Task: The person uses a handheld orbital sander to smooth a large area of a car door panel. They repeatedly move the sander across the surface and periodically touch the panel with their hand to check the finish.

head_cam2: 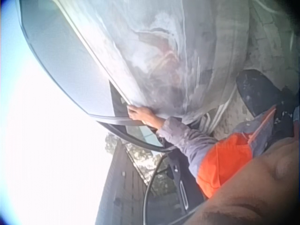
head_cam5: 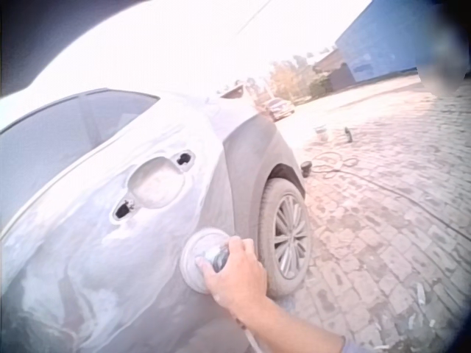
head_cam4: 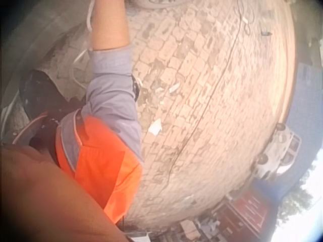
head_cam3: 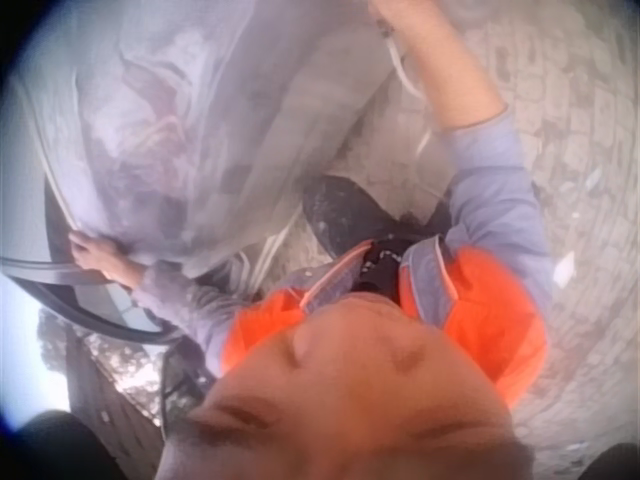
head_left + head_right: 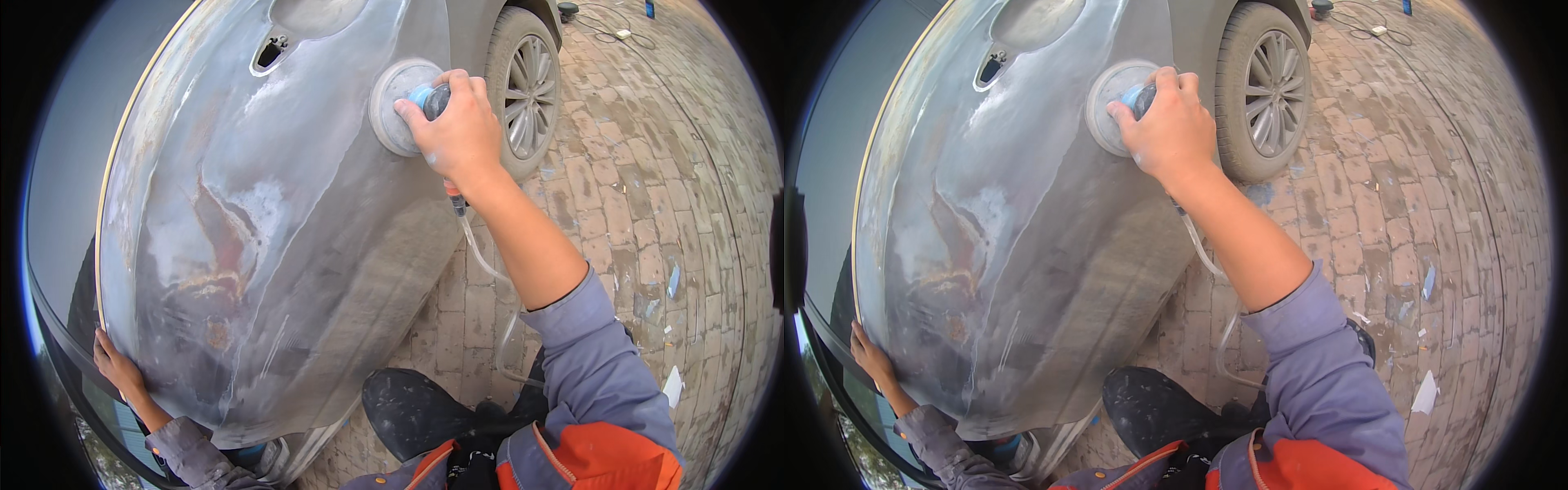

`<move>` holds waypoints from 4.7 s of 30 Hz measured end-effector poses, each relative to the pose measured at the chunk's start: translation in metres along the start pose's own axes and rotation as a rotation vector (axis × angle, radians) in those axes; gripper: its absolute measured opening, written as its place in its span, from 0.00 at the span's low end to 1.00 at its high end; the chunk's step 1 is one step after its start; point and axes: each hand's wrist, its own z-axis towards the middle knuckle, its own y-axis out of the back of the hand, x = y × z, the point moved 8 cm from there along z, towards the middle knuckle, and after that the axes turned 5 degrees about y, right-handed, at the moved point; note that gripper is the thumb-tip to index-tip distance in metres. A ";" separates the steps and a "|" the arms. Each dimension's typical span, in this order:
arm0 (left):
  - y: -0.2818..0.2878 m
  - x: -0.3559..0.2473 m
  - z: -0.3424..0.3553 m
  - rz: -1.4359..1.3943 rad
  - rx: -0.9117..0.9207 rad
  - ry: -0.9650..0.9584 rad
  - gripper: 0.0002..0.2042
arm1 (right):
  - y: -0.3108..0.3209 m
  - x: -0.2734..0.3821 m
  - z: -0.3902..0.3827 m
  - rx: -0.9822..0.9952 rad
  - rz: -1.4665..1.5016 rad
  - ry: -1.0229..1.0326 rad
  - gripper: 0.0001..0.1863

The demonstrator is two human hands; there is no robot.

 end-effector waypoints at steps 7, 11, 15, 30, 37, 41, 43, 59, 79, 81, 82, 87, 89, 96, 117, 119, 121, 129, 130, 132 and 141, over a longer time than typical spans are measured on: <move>0.000 0.001 0.000 0.001 -0.021 0.006 0.36 | -0.014 0.030 -0.023 -0.080 0.075 0.252 0.31; 0.000 0.004 0.000 0.015 -0.003 -0.004 0.36 | -0.018 0.053 -0.035 -0.089 0.130 0.370 0.27; 0.002 0.006 0.000 0.047 0.001 -0.025 0.36 | -0.023 0.077 -0.052 -0.056 0.159 0.487 0.24; 0.002 -0.002 0.001 0.016 -0.013 -0.053 0.36 | 0.012 0.010 0.039 -0.143 0.067 0.032 0.33; 0.004 -0.002 0.001 -0.002 -0.022 -0.042 0.36 | -0.001 0.009 0.015 -0.114 0.053 0.062 0.29; 0.003 0.000 0.001 0.012 -0.029 -0.017 0.36 | -0.021 0.044 -0.043 -0.075 0.126 0.273 0.26; 0.003 0.000 0.000 0.001 -0.032 -0.011 0.36 | -0.027 0.067 -0.075 -0.057 0.165 0.395 0.25; 0.003 -0.009 -0.001 0.024 -0.007 0.000 0.36 | 0.003 -0.001 0.020 -0.066 0.029 0.130 0.30; 0.002 -0.010 -0.001 0.018 -0.033 0.019 0.38 | 0.004 0.000 0.010 -0.073 -0.099 0.217 0.29; 0.001 -0.009 0.000 0.027 -0.023 0.014 0.37 | 0.004 0.003 0.011 -0.088 -0.102 0.228 0.29; 0.001 -0.008 0.000 0.022 -0.032 0.010 0.37 | 0.006 0.002 0.014 -0.107 -0.099 0.219 0.29; 0.001 -0.007 0.001 0.016 -0.029 -0.008 0.37 | 0.008 -0.001 0.019 -0.102 -0.077 0.150 0.29; 0.001 -0.006 0.001 0.016 -0.035 0.003 0.37 | 0.002 0.007 0.013 -0.070 -0.085 0.188 0.30; 0.001 -0.008 0.002 0.023 -0.018 0.008 0.37 | 0.011 -0.008 0.026 -0.097 -0.070 0.063 0.31; 0.002 -0.008 -0.001 0.022 -0.017 -0.015 0.37 | 0.010 -0.013 0.028 -0.124 -0.002 0.002 0.33; 0.002 -0.007 0.000 0.026 -0.023 -0.005 0.37 | 0.006 -0.008 0.020 -0.107 0.005 0.008 0.32; 0.003 -0.005 0.000 0.033 -0.040 0.010 0.37 | -0.002 0.008 0.008 -0.074 0.018 0.101 0.30; 0.002 -0.007 -0.001 0.052 -0.010 0.000 0.37 | -0.022 0.078 -0.043 -0.009 0.115 0.510 0.24; 0.003 -0.008 -0.001 0.054 -0.021 -0.008 0.37 | -0.022 0.075 -0.039 -0.010 0.125 0.490 0.24; 0.002 -0.007 0.000 0.052 -0.011 -0.005 0.37 | -0.018 0.065 -0.026 -0.032 0.116 0.419 0.25; -0.001 -0.003 0.003 0.026 -0.015 -0.021 0.36 | 0.007 -0.011 0.032 -0.113 -0.030 0.007 0.31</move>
